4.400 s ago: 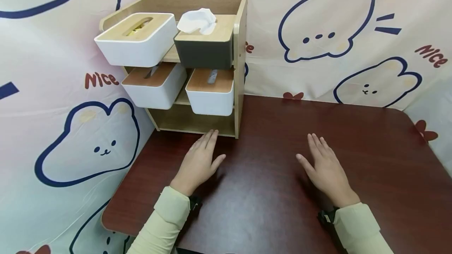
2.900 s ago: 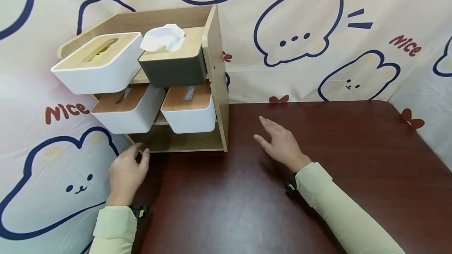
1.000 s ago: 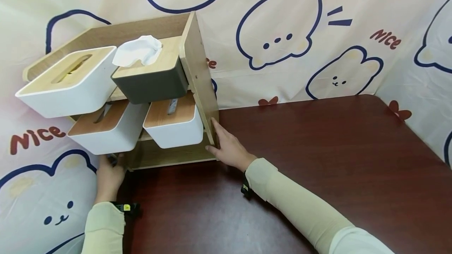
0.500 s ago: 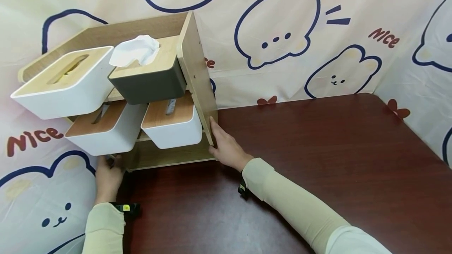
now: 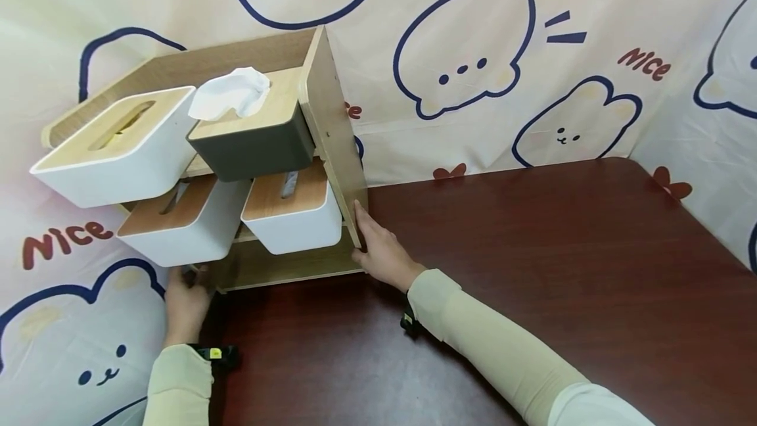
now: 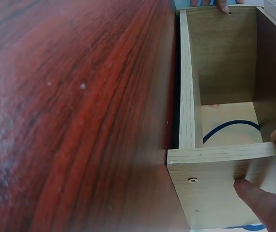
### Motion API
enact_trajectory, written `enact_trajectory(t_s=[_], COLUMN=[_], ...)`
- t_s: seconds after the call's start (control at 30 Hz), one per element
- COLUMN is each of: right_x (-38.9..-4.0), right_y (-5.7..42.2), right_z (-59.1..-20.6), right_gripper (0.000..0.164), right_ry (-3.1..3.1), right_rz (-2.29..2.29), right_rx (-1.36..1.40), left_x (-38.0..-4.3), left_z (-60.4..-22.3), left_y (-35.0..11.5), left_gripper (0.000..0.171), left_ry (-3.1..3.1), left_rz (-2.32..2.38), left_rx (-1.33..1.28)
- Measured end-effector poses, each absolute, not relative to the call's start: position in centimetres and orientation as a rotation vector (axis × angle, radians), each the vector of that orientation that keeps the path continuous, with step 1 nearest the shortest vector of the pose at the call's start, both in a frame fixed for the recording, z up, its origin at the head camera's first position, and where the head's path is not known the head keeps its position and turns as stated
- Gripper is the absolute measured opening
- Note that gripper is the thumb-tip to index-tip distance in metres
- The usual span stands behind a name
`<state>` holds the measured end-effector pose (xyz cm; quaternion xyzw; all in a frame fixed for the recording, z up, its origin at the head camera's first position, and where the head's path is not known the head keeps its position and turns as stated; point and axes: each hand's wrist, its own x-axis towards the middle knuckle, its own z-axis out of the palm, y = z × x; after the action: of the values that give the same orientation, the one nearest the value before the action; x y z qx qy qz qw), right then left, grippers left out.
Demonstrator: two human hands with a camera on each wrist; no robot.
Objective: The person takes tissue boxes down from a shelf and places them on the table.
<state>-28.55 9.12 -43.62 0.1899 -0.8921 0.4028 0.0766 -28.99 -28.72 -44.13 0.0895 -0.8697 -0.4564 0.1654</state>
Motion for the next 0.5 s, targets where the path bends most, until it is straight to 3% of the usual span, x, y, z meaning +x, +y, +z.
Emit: enact_trajectory(t_s=[0.5], right_x=[-28.33], right_y=[9.98], right_z=[-43.93], right_gripper=[0.101], right_ry=[-2.618], right_rz=[1.160], right_rx=[0.553], left_x=[-28.72], left_z=[-44.05], left_y=[-28.17], left_gripper=[0.040], left_ry=[-2.510], left_rz=[-1.286], left_rx=[0.229])
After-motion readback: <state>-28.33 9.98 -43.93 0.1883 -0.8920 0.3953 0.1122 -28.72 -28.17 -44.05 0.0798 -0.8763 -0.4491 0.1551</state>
